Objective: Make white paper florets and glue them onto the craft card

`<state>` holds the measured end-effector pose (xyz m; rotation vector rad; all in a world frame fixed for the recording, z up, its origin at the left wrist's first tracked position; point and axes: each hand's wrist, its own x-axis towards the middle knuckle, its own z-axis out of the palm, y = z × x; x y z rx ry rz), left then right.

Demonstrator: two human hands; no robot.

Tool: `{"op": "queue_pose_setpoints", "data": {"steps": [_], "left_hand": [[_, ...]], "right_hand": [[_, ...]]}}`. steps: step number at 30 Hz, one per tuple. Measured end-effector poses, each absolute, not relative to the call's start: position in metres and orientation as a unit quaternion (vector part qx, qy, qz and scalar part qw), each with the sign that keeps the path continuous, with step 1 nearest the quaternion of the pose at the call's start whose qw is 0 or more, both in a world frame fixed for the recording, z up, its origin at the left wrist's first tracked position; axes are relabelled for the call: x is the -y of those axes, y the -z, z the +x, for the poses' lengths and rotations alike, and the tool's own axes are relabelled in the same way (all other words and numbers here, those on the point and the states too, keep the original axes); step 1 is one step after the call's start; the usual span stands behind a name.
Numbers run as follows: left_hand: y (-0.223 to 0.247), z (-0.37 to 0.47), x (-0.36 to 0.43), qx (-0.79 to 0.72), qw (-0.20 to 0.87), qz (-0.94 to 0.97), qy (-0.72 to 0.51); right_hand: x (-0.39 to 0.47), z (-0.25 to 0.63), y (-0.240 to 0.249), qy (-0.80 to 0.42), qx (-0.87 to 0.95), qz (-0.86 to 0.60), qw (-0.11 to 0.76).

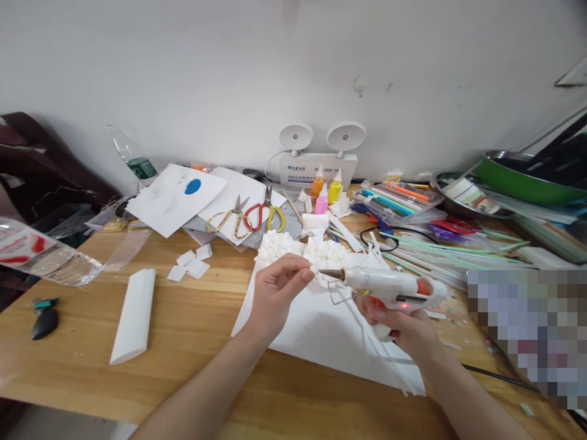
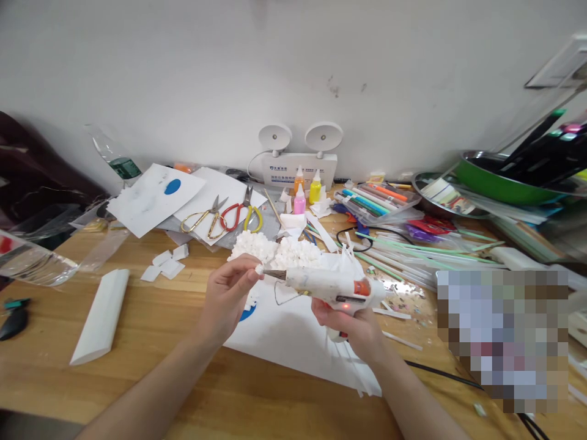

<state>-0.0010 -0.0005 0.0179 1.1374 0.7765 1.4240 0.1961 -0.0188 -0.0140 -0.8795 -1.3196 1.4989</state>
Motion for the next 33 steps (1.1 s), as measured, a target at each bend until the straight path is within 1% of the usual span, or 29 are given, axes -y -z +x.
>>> {"op": "queue_pose_setpoints", "data": {"steps": [9, 16, 22, 28, 33], "left_hand": [[-0.017, -0.001, 0.0, -0.319, 0.553, 0.479, -0.602], [-0.017, -0.001, 0.0, -0.32, 0.555, 0.478, -0.601], [-0.016, -0.001, 0.0, -0.308, 0.552, 0.489, -0.601], [-0.015, -0.002, -0.001, -0.308, 0.541, 0.499, -0.602], [-0.013, -0.002, -0.002, -0.316, 0.525, 0.508, -0.606]], "right_hand": [[0.021, 0.2, 0.02, -0.619, 0.537, -0.366, 0.442], [0.018, 0.198, 0.016, -0.608, 0.54, -0.355, 0.461], [0.019, 0.2, 0.021, -0.618, 0.534, -0.364, 0.448], [0.018, 0.198, 0.018, -0.601, 0.536, -0.376, 0.458], [0.015, 0.196, 0.01, -0.557, 0.557, -0.39, 0.477]]}}
